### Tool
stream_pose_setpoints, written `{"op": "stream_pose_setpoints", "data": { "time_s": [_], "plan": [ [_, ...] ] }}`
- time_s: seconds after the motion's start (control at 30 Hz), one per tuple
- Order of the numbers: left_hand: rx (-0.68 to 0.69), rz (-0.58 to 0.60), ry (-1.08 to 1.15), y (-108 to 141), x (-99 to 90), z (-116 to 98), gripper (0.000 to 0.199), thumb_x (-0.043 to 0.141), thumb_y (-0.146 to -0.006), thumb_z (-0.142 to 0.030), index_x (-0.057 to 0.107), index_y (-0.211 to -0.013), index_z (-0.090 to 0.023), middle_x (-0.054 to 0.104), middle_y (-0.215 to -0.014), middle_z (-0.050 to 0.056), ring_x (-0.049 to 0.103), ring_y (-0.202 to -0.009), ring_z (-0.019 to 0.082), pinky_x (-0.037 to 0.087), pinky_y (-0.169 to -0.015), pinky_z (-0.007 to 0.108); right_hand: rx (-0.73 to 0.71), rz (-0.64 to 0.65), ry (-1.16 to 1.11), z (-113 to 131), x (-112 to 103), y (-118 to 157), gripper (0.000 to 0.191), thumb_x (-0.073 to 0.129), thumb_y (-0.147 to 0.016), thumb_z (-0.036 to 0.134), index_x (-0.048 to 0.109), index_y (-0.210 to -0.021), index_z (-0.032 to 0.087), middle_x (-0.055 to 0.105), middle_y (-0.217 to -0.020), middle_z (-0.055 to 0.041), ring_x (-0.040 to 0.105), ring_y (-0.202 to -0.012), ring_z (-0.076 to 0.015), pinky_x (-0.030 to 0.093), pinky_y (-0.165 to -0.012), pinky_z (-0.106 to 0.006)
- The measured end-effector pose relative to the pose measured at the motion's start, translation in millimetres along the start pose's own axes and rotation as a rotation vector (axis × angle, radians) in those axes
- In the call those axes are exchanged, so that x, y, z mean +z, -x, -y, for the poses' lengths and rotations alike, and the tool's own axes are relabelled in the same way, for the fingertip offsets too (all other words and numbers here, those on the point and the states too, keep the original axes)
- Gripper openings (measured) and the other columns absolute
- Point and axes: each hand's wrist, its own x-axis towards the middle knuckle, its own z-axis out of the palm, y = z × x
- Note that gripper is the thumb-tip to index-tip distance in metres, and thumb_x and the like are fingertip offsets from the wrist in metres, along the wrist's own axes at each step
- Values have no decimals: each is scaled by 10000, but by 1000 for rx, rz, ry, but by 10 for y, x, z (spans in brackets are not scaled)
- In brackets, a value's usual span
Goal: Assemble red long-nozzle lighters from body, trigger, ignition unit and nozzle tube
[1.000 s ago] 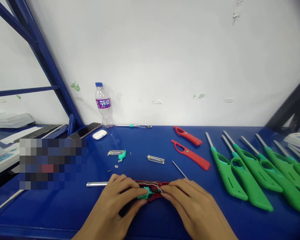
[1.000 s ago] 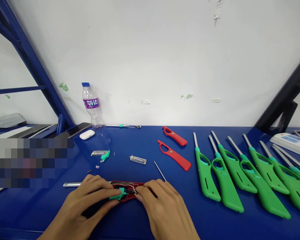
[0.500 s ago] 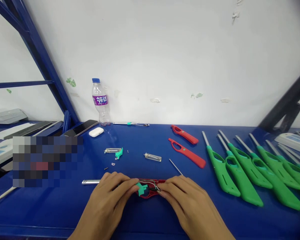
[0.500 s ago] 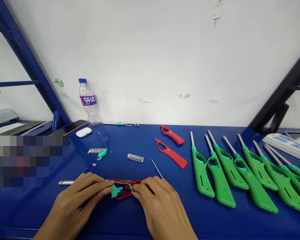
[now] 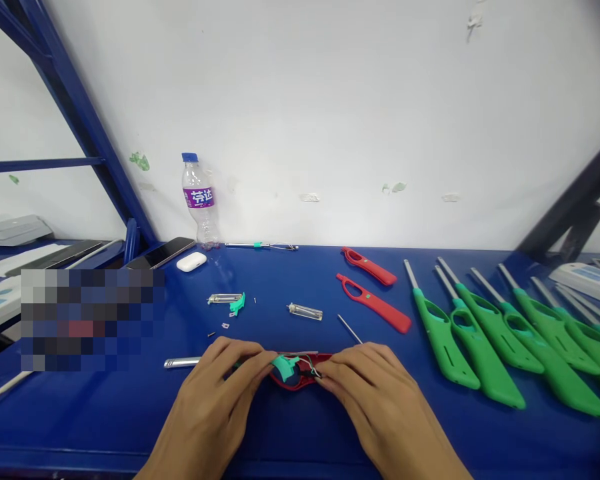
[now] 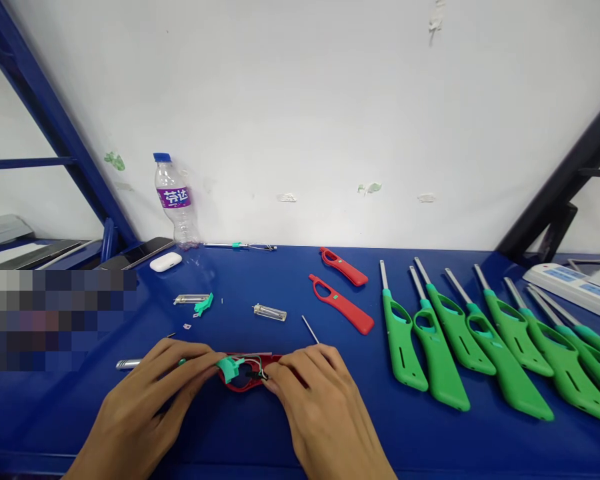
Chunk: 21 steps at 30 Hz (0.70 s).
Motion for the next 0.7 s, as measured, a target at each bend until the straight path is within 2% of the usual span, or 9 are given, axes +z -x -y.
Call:
{"op": "stream_pose_setpoints", "data": {
  "time_s": [0.2,0.47,0.7],
  "plan": [
    [27,21,-23,-24,28,23,315,453,-973,-66,667,-1126,-239,657,-870,12,542,-730,133,498,-636,229,-15,-20,-37,0,-6,-3,299,386,-1048,209,686,-1041,214,742,-915,-17,665,-802,-151,470,-817,-322],
    [85,34,37,-39,59,2,255,472,-995,-97,677,-1089,-217,663,-865,9,534,-749,132,506,-663,229,-37,-8,-56,-21,27,13,244,435,-1035,224,678,-1023,205,736,-867,-16,642,-741,-158,444,-745,-314],
    [102,40,56,-48,65,-21,211,492,-993,-106,668,-1059,-200,685,-905,4,554,-780,140,517,-717,247,-55,-15,-108,-34,33,23,233,443,-1036,232,676,-1028,218,745,-910,-5,626,-734,-150,425,-724,-297]
  ]
}}
